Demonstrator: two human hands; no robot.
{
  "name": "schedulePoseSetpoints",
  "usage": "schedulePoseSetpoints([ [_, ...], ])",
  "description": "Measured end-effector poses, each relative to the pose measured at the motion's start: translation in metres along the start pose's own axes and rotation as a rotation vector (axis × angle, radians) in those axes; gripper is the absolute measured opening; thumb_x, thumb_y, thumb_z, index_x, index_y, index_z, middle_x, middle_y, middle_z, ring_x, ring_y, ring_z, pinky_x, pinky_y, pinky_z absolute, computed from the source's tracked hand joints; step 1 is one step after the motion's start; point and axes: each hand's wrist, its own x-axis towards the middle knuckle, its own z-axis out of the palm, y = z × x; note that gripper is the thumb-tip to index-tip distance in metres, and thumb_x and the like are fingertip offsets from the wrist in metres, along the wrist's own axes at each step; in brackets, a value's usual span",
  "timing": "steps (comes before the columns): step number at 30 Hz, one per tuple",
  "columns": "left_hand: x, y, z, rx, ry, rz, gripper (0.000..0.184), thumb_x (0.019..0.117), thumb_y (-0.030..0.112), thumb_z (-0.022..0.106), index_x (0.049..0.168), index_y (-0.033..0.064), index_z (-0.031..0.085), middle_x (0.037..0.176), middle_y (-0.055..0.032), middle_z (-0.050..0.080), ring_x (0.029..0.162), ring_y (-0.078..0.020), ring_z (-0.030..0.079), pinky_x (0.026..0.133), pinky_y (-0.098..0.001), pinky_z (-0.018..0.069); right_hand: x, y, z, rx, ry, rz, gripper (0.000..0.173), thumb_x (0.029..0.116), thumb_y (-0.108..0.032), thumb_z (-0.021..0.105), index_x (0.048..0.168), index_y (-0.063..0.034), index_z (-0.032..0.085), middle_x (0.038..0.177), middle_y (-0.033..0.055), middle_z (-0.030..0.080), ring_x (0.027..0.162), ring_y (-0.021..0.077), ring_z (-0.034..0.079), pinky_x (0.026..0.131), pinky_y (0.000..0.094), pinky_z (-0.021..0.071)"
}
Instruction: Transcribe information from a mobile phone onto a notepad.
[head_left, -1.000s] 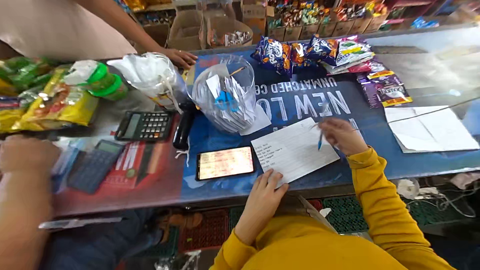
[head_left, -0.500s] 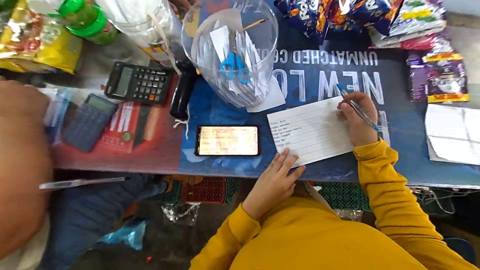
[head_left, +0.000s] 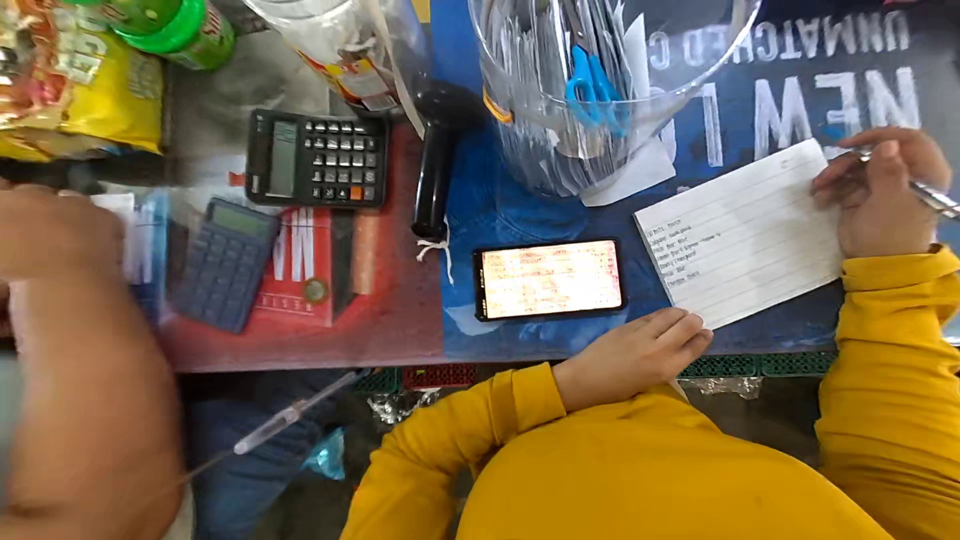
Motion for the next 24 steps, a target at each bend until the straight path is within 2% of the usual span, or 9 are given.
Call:
schedulePoseSetpoints([
  [6,-0.001,-0.013,-0.011,-0.049,-0.111,0.091,0.036,0.0947,-0.012,0.052,0.128,-0.0059,0.063,0.123,-0.0181,0.068,0.112,-0.0303,0.067,0.094,-0.033,0.0542,0.0,-0.002,0.003,0.043,0.028,0.006,0.024,0.1117,-0.021,0.03,0.117,-0.0174,0.053,0.086,-0.0198,0.067,0.073,-0.0039,0.068,0.069,0.0153,0.0577],
  [8,0.001,-0.015,-0.011,-0.049,-0.112,0.103,0.035,0.0946,-0.011,0.052,0.128,-0.0059,0.064,0.122,-0.0173,0.068,0.111,-0.0298,0.067,0.092,-0.0324,0.0545,0.002,0.001,0.0,0.019,0.027,-0.04,0.019,0.1105,-0.021,0.037,0.116,-0.0197,0.055,0.089,-0.0211,0.068,0.076,-0.004,0.068,0.069,0.0159,0.0585],
  [10,0.001,-0.015,-0.009,-0.026,-0.101,0.116,0.035,0.094,-0.012,0.052,0.126,-0.0059,0.064,0.121,-0.016,0.069,0.11,-0.0287,0.068,0.092,-0.0316,0.0545,-0.003,-0.001,0.0,-0.097,0.011,-0.157,0.015,0.1058,-0.019,0.05,0.115,-0.0139,0.06,0.096,-0.0189,0.067,0.082,-0.0058,0.066,0.074,0.0166,0.0576],
  [12,0.001,-0.015,-0.008,0.002,-0.092,0.132,0.035,0.0933,-0.013,0.052,0.125,-0.006,0.065,0.12,-0.0149,0.07,0.109,-0.0278,0.068,0.093,-0.0313,0.0537,-0.015,-0.018,0.01,-0.234,-0.059,-0.278,0.025,0.1004,-0.018,0.056,0.115,0.0026,0.059,0.103,-0.0054,0.066,0.093,-0.0041,0.062,0.085,0.0188,0.0534],
  [15,0.0,-0.014,-0.007,0.016,-0.074,0.133,0.034,0.0932,-0.013,0.052,0.124,-0.005,0.065,0.12,-0.0144,0.07,0.113,-0.028,0.067,0.098,-0.0327,0.0525,-0.035,-0.048,0.036,-0.305,-0.273,-0.436,0.033,0.093,-0.021,0.065,0.11,0.0067,0.059,0.103,0.0136,0.069,0.102,0.0098,0.064,0.094,0.0264,0.0507],
  [16,0.0,-0.013,-0.007,0.015,-0.071,0.131,0.034,0.0934,-0.012,0.052,0.123,-0.004,0.065,0.122,-0.0144,0.07,0.116,-0.0284,0.067,0.099,-0.0335,0.0518,-0.041,-0.054,0.047,-0.298,-0.343,-0.471,0.033,0.0903,-0.022,0.069,0.109,0.0038,0.061,0.104,0.0156,0.07,0.106,0.0159,0.064,0.098,0.0304,0.0508],
  [19,-0.002,-0.013,-0.006,-0.005,-0.077,0.124,0.032,0.0937,-0.011,0.052,0.123,-0.0038,0.065,0.124,-0.0158,0.068,0.12,-0.0302,0.065,0.102,-0.0362,0.0512,-0.05,-0.054,0.066,-0.265,-0.486,-0.544,0.039,0.0882,-0.03,0.075,0.116,-0.0071,0.058,0.113,0.0103,0.071,0.119,0.0201,0.062,0.11,0.0314,0.0436],
  [22,-0.002,-0.013,-0.007,-0.038,-0.109,0.108,0.032,0.0948,-0.011,0.051,0.123,-0.0045,0.064,0.124,-0.0155,0.069,0.121,-0.0314,0.065,0.101,-0.0369,0.052,-0.049,-0.05,0.063,-0.231,-0.496,-0.519,0.045,0.0896,-0.031,0.075,0.121,-0.0091,0.052,0.123,0.0088,0.068,0.128,0.0168,0.056,0.115,0.0292,0.0366],
  [24,-0.003,-0.014,-0.008,-0.034,-0.121,0.104,0.034,0.0948,-0.011,0.051,0.125,-0.004,0.064,0.124,-0.0144,0.069,0.122,-0.0316,0.064,0.1,-0.0371,0.0526,-0.05,-0.047,0.054,-0.221,-0.447,-0.453,0.044,0.0926,-0.033,0.071,0.122,-0.0073,0.051,0.126,0.0097,0.068,0.13,0.0167,0.055,0.115,0.032,0.0378],
])
